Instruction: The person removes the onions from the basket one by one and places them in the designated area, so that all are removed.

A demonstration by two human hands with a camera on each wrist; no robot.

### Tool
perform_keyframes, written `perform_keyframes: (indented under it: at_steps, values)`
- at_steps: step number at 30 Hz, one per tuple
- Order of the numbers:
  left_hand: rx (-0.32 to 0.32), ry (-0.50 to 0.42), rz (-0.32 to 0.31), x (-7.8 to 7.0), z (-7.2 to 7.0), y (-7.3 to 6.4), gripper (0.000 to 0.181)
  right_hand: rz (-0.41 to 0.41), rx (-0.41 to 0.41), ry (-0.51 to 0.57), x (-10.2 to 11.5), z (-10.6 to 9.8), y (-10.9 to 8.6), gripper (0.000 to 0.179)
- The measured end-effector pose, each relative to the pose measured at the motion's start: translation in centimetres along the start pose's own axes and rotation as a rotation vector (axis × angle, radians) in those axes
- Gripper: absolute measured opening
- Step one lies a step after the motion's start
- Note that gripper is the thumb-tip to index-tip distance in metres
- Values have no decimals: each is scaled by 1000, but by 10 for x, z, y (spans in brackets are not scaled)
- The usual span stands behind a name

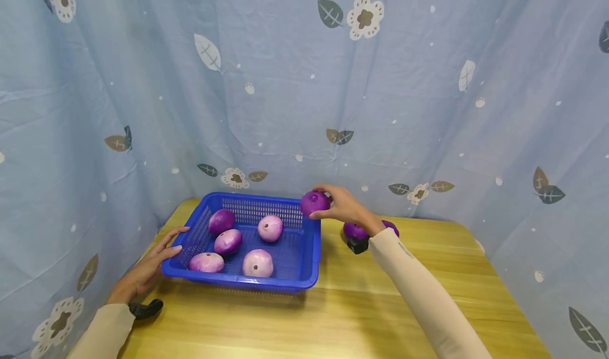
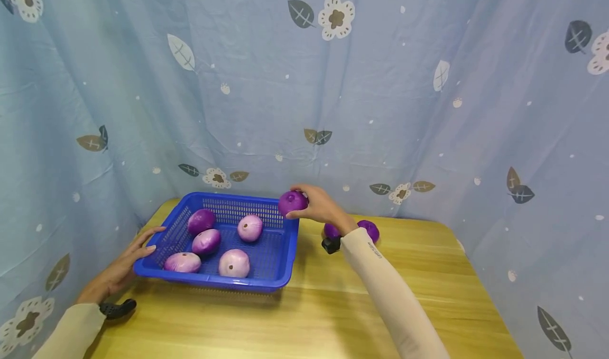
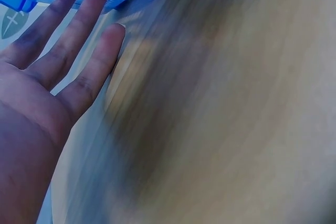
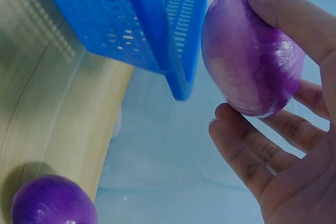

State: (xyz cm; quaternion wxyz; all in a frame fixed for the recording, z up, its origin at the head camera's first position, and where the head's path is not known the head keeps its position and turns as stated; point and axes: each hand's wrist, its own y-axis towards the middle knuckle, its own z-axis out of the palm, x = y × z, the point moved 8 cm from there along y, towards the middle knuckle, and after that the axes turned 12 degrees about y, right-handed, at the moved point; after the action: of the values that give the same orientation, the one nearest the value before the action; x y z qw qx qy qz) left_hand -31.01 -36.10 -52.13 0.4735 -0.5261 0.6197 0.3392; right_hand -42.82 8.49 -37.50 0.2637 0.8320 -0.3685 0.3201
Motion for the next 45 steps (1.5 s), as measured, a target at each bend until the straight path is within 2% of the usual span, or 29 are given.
perform_keyframes:
  at_steps: [5, 12, 19, 28, 36, 45]
  values:
    - [4, 13, -1, 1, 2, -4, 58, -21, -24, 12, -3, -7, -8, 76]
    - [-6, 31, -8, 2, 0, -3, 59, 3, -69, 30, -12, -23, -21, 76]
    - [9, 12, 14, -1, 0, 0, 57, 28, -124, 11, -24, -42, -38, 80]
    - [4, 21, -12, -1, -2, 1, 58, 43, -153, -7, -33, -58, -61, 79]
    - [36, 2, -12, 3, 0, -1, 57, 63, -183, -37, -57, -70, -85, 84]
    - [10, 24, -38, 5, -1, 1, 59, 129, -215, -33, -77, -90, -107, 80]
